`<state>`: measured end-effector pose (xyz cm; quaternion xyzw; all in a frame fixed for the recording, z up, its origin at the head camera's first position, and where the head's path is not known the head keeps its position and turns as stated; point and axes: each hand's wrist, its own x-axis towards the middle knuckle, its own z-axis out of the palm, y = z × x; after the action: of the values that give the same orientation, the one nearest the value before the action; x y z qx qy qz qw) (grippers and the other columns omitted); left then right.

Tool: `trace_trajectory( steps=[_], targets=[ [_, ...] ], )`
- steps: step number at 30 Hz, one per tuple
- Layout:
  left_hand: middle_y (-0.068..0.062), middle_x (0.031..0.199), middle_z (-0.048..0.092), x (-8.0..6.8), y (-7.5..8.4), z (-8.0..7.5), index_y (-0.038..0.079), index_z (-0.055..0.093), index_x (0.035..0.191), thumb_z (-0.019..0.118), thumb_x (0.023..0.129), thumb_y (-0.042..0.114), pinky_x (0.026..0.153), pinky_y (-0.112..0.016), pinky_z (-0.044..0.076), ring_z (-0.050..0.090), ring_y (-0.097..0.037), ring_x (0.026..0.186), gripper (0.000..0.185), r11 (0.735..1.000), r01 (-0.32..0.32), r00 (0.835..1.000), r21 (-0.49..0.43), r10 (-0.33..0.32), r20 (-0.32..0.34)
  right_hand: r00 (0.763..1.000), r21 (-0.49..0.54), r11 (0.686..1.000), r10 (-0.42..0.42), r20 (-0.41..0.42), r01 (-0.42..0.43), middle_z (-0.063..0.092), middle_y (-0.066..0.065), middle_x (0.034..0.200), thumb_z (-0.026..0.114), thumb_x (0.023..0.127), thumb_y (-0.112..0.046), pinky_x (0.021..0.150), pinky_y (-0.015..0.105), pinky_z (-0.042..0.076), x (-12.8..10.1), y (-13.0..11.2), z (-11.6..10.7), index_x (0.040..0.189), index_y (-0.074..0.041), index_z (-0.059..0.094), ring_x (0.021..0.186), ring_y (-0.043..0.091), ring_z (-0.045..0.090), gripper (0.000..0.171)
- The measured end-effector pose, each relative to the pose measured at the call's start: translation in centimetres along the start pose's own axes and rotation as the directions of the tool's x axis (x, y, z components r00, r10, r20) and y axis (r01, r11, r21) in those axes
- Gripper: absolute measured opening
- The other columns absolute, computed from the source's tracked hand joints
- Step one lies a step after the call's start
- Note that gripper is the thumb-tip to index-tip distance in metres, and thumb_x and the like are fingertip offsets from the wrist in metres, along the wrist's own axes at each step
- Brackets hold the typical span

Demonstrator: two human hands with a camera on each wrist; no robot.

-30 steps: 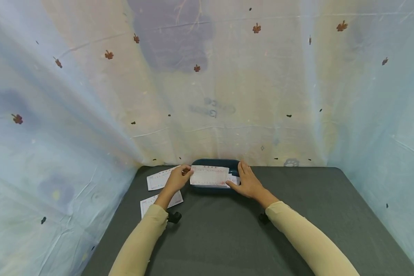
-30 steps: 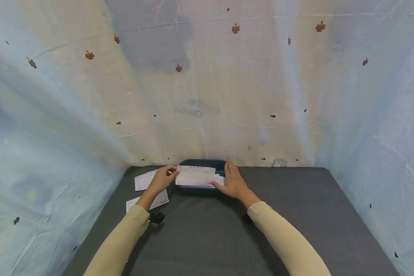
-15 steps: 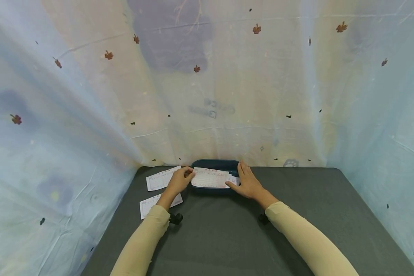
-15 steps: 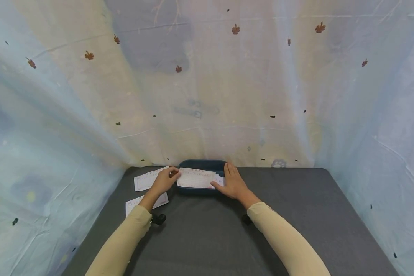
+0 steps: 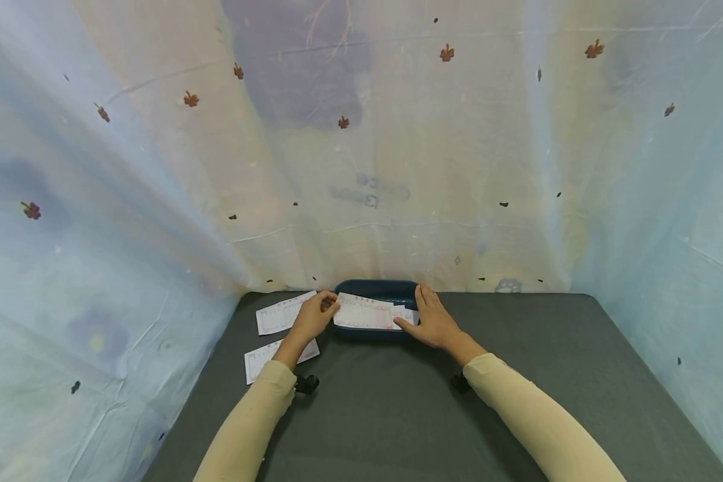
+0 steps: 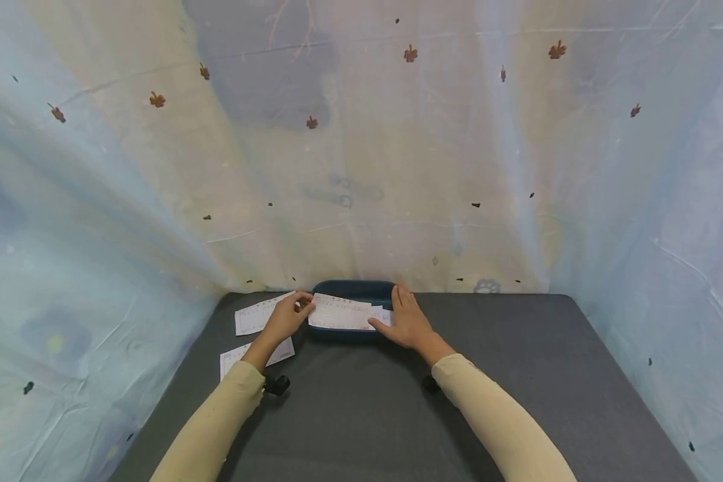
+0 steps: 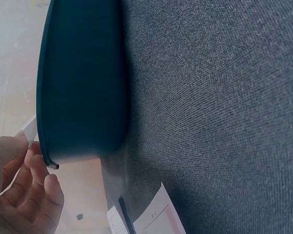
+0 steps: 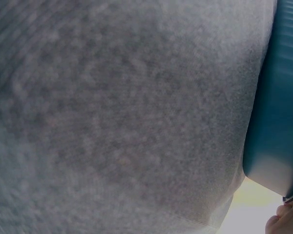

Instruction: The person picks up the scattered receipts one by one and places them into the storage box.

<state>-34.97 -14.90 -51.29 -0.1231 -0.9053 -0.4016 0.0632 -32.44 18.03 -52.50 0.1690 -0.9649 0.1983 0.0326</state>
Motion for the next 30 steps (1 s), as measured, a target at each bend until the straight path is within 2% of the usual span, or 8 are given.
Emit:
trace_trajectory(
  steps=[7,14,23,30],
  targets=[
    [-0.009,0.112,0.074,-0.2,-0.2,-0.1,0.007,0.072,0.127,0.070,0.107,0.020,0.085,-0.045,0.057,0.067,-0.025,0.096,0.024,1.000,-0.003,1.000,-0.008,0.003,-0.020,1.000,-0.008,1.000,-0.004,-0.001,0.004,0.008,0.029,0.177,0.055,0.103,-0.069,0.132,0.058,0.015,-0.1,-0.3,0.0,0.167,0.010,0.012,0.165,0.043,0.009,0.111],
    [-0.007,0.110,0.072,-0.7,-0.8,-0.4,0.010,0.072,0.122,0.072,0.106,0.020,0.075,-0.039,0.055,0.067,-0.023,0.092,0.020,1.000,-0.006,0.999,-0.027,0.005,-0.035,1.000,0.003,1.000,-0.006,0.003,0.006,0.008,0.028,0.177,0.056,0.103,-0.068,0.132,0.057,0.013,-0.2,-0.1,0.2,0.168,0.009,0.012,0.165,0.042,0.008,0.110],
    [-0.007,0.116,0.073,-1.2,-1.7,-1.4,0.012,0.073,0.124,0.070,0.107,0.023,0.083,-0.046,0.061,0.072,-0.028,0.101,0.020,0.998,0.016,0.999,-0.063,-0.019,-0.049,0.999,0.003,1.000,-0.016,-0.029,0.016,0.010,0.029,0.176,0.056,0.103,-0.068,0.131,0.060,0.015,0.0,0.2,0.3,0.167,0.011,0.013,0.164,0.045,0.011,0.110],
    [-0.009,0.116,0.073,-2.4,-3.1,-2.6,0.010,0.072,0.127,0.069,0.108,0.024,0.083,-0.043,0.061,0.072,-0.030,0.104,0.024,0.999,0.023,0.999,-0.046,-0.025,-0.047,1.000,-0.002,1.000,-0.007,-0.016,0.007,0.008,0.027,0.177,0.055,0.103,-0.070,0.132,0.058,0.014,0.0,0.1,0.2,0.168,0.008,0.010,0.165,0.042,0.008,0.111]
  ],
)
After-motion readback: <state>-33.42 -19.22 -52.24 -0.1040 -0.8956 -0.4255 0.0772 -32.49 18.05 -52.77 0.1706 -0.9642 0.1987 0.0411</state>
